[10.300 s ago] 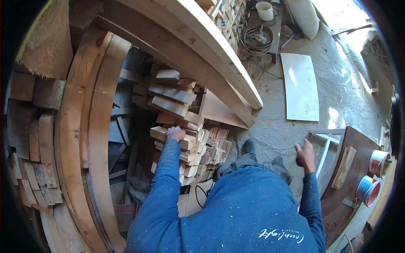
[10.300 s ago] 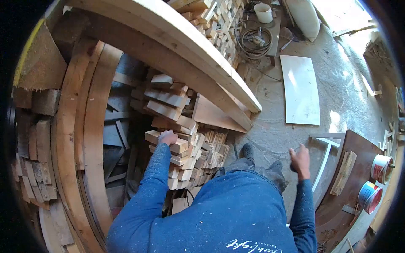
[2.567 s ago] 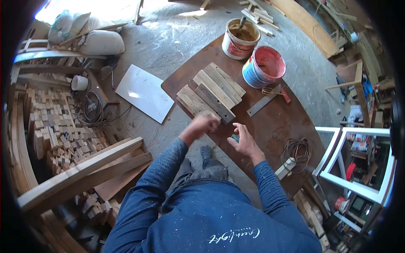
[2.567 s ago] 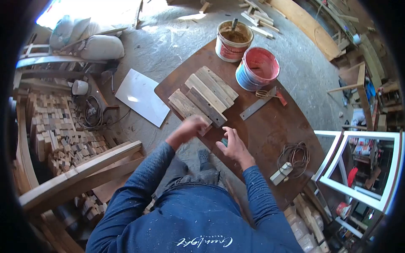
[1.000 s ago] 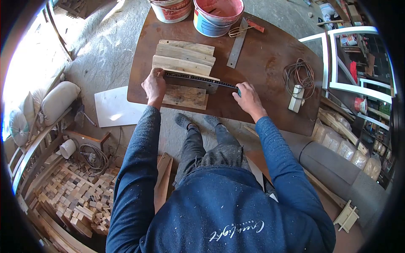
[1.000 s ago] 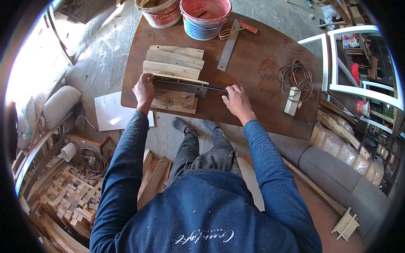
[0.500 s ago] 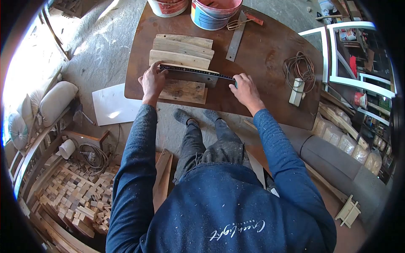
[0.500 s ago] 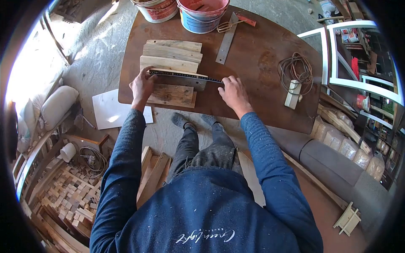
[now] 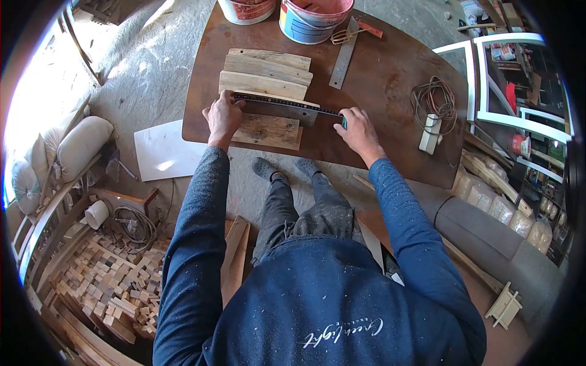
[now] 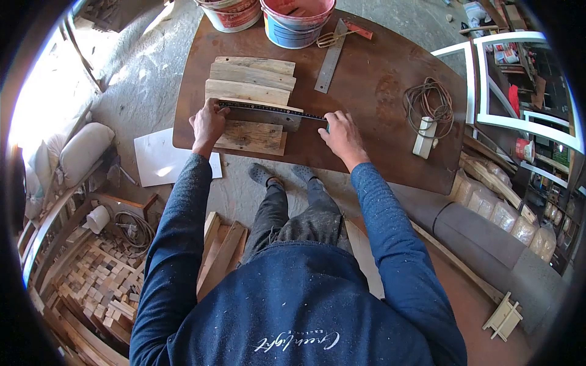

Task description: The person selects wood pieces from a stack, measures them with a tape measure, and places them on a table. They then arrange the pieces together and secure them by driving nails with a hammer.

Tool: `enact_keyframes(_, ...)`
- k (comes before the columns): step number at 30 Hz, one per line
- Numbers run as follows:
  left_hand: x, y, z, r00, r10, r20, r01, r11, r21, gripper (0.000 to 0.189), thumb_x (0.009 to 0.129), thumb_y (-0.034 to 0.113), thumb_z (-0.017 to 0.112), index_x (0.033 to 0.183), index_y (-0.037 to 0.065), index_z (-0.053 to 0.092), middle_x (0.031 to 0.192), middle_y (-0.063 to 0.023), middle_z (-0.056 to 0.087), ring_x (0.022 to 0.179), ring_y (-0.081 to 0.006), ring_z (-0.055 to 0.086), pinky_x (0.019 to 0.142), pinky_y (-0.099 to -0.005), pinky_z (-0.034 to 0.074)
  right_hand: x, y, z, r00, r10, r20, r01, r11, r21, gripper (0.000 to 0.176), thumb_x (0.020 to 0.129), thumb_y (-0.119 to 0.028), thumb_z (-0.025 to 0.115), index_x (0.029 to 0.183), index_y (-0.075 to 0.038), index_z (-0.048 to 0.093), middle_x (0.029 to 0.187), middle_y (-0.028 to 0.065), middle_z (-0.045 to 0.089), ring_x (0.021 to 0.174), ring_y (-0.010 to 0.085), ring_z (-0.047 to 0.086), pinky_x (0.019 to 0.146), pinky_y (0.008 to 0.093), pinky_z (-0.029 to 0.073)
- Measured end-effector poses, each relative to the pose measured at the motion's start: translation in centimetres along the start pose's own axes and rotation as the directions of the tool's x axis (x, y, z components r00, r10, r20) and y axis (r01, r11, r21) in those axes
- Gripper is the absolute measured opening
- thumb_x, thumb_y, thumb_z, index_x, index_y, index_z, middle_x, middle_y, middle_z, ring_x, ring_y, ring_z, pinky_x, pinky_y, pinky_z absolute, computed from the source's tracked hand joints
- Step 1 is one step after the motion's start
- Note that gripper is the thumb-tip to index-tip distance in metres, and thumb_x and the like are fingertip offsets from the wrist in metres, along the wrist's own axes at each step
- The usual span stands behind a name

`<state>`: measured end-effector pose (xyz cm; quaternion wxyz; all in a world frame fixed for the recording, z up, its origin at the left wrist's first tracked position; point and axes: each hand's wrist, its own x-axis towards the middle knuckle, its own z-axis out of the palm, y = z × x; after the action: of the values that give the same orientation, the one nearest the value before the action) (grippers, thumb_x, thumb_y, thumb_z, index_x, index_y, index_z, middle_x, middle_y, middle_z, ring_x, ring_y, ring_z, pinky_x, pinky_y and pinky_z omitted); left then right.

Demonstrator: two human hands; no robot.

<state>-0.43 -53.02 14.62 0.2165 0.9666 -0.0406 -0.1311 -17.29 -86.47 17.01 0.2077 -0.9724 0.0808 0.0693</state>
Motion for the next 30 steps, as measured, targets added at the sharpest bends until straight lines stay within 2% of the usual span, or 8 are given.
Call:
enact_keyframes(4,0.8,0.0,-0.3,1.000,-0.024,-0.003,0.023,0.994,-0.111,0.041,0.090,0.033,0.073,0.123,0.010,0.067,0.112,-0.0106,0.073,0.110,-0.0303,0.067,0.100,-0.0495,0.036,0.1,-0.9,-0.9,0.999,0.015,0.045,-0.022,0.986,0.164,0.033,0.090,-0.024,0.073,0.113,-0.002,0.065,0.110,0.0192,0.064,0.107,0.0401,0.061,0.092,0.0480,0.050)
enact_keyframes(7,1.9,0.3,-1.4,0.999,0.045,0.019,-0.040,0.979,-0.201,0.046,0.091,0.031,0.074,0.130,0.009,0.065,0.113,-0.0147,0.074,0.103,-0.0261,0.070,0.093,-0.0429,0.048,-0.3,-2.2,-2.6,0.998,0.047,0.035,-0.055,0.956,0.290,0.031,0.093,-0.026,0.069,0.111,-0.002,0.065,0.105,0.0198,0.064,0.100,0.0405,0.063,0.088,0.0479,0.050)
enact_keyframes(8,3.1,-0.3,-1.6,0.987,0.097,0.132,-0.061,0.964,-0.257,0.044,0.095,0.028,0.071,0.132,0.005,0.066,0.111,-0.0104,0.074,0.098,-0.0180,0.068,0.088,-0.0327,0.052,-0.5,-2.3,-2.9,0.998,0.055,0.027,-0.061,0.946,0.319,0.030,0.094,-0.027,0.068,0.111,-0.002,0.065,0.103,0.0199,0.064,0.098,0.0406,0.064,0.087,0.0479,0.050)
enact_keyframes(11,3.7,-0.3,-2.7,0.985,0.128,0.112,0.023,0.554,-0.833,0.033,0.100,0.022,0.065,0.125,0.001,0.069,0.100,-0.0023,0.070,0.092,-0.0120,0.063,0.084,-0.0278,0.049,-1.2,-1.6,-3.1,0.990,0.141,0.000,-0.131,0.919,0.372,0.029,0.094,-0.028,0.066,0.107,-0.002,0.066,0.099,0.0198,0.065,0.096,0.0407,0.064,0.085,0.0479,0.050)
enact_keyframes(15,3.8,-5.0,-7.2,0.990,-0.136,-0.042,0.033,0.504,-0.863,0.034,0.104,0.025,0.063,0.125,-0.001,0.069,0.103,-0.0024,0.070,0.090,-0.0102,0.063,0.081,-0.0278,0.053,-0.2,-0.6,-2.6,0.979,0.201,-0.035,-0.185,0.947,0.262,0.025,0.094,-0.025,0.064,0.100,-0.002,0.067,0.100,0.0205,0.065,0.098,0.0412,0.064,0.086,0.0494,0.051)
enact_keyframes(18,3.5,-13.6,-9.6,0.943,-0.332,-0.021,0.110,0.371,-0.922,0.037,0.105,0.028,0.060,0.128,-0.001,0.068,0.105,-0.0056,0.071,0.092,-0.0139,0.066,0.083,-0.0310,0.056,2.3,-1.4,-1.8,1.000,0.007,-0.029,-0.002,0.982,0.187,0.025,0.094,-0.025,0.063,0.102,-0.001,0.066,0.104,0.0205,0.065,0.101,0.0415,0.063,0.089,0.0505,0.051)
enact_keyframes(22,1.0,-20.1,-11.9,0.851,-0.525,0.000,0.183,0.296,-0.938,0.040,0.106,0.028,0.059,0.132,-0.002,0.064,0.115,-0.0105,0.068,0.097,-0.0176,0.066,0.083,-0.0325,0.057,5.8,-5.4,-0.5,0.993,-0.015,0.113,0.005,0.996,0.085,0.026,0.093,-0.025,0.063,0.105,-0.002,0.067,0.111,0.0206,0.064,0.109,0.0410,0.060,0.094,0.0516,0.051)
enact_keyframes(30,-5.0,-20.3,-8.8,0.878,-0.448,0.168,0.292,0.224,-0.930,0.037,0.105,0.027,0.061,0.127,-0.003,0.064,0.106,-0.0055,0.068,0.091,-0.0166,0.066,0.080,-0.0322,0.057,8.1,-8.3,1.0,0.993,0.015,0.115,-0.018,0.999,0.028,0.031,0.093,-0.025,0.063,0.109,0.000,0.068,0.114,0.0211,0.064,0.110,0.0402,0.060,0.095,0.0504,0.052)
